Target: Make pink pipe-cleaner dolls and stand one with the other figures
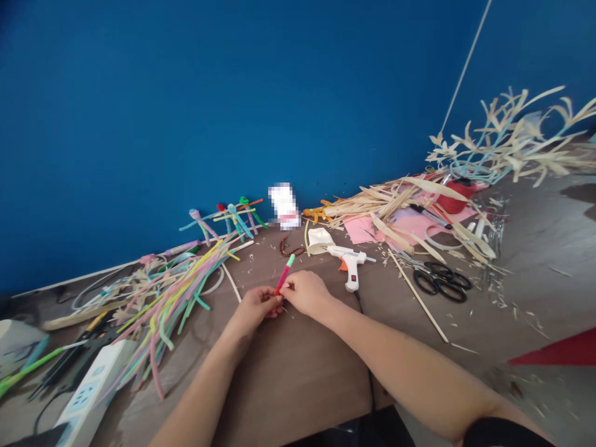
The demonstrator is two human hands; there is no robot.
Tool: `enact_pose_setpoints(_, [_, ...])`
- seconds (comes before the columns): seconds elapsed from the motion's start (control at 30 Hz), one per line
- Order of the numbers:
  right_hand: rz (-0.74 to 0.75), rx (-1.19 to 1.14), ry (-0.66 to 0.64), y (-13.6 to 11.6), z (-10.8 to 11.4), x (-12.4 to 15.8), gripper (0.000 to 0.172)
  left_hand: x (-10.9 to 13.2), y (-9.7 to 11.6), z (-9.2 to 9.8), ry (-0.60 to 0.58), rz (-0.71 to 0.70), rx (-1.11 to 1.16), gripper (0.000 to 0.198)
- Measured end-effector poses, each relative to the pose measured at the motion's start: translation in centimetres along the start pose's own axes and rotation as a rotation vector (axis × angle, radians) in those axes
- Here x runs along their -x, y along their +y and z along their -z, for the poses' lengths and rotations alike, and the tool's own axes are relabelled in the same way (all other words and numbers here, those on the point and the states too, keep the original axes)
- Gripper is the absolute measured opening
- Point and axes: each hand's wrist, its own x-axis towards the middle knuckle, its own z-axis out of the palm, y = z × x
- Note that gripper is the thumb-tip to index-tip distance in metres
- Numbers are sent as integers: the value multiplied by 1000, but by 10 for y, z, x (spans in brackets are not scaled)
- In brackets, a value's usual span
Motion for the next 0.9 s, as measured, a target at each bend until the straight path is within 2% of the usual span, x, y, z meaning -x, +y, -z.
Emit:
enact_pose_setpoints(0.2, [145,262,95,-8,4,9,22,3,3,5,-124,-25,195,14])
enact_pose_setpoints(0.37, [209,327,81,-12,5,12,21,4,5,4,-112,0,255,16])
enact_pose_setpoints(0.57, [332,320,59,-19,4,19,21,1,4,2,-36,5,371,14])
enact_pose_setpoints(0.9, [326,78,124,-16,2,16,21,1,7,9,-62,43,629,7])
